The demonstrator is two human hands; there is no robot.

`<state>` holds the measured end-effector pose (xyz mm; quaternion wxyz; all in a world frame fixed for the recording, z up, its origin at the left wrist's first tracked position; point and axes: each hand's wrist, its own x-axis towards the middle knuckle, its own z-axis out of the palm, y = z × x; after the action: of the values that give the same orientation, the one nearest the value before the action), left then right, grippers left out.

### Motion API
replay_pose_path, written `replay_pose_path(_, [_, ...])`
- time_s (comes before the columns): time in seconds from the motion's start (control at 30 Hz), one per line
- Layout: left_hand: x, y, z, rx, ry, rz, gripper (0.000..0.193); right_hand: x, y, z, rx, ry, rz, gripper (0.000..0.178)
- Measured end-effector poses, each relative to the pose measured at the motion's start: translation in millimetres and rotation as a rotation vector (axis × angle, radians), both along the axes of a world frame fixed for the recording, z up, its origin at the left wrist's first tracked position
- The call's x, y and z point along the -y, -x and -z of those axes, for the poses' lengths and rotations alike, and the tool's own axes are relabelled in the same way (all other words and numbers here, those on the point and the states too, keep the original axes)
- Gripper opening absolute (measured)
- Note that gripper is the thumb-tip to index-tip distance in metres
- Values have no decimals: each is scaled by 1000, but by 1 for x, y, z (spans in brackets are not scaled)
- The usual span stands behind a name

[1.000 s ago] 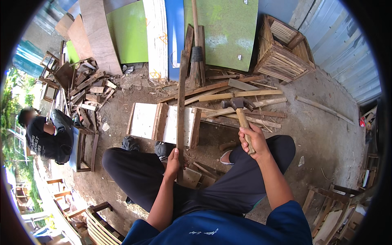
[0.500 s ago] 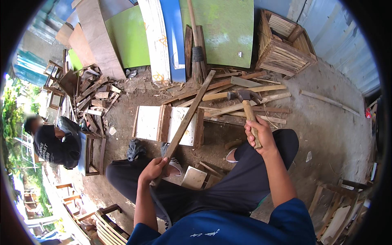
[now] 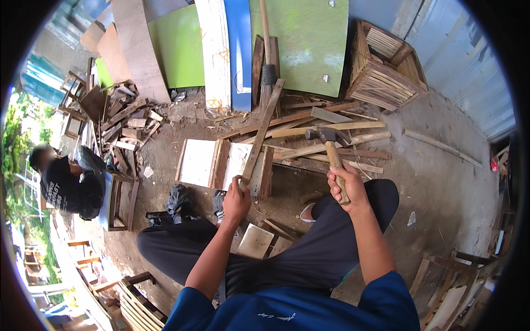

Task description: The person sits on the floor and uses a hammer to drive nails into wooden slats, attaching them to a white rectangular frame. They repeatedly pick up slats, position them, and hammer them into place.

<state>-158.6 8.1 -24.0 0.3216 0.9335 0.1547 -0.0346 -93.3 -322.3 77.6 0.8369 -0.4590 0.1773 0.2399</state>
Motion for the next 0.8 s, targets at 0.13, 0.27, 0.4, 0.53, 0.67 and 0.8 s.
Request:
replay_pose_path(0.13, [8, 7, 17, -28, 43, 10, 46, 0, -2, 0, 2, -6, -5, 13])
replay_pose_path(0.27, [22, -5, 22, -9, 119, -136, 54, -4, -5, 1, 10, -21, -5, 11])
replay_pose_path(0.4, [27, -16, 13, -11, 180, -189, 62, -7, -7, 1, 12, 23, -36, 10])
replay_pose_path(0.53, [36, -18, -3, 200, 502, -215, 48, -7, -4, 0, 22, 20, -40, 9])
replay_pose_path(0.67, [37, -38, -24, 316, 1014, -148, 40, -5, -2, 1, 42, 55, -38, 9])
replay_pose_path(0.8, [23, -72, -43, 315, 1207, -105, 47, -2, 0, 2, 47, 97, -37, 10])
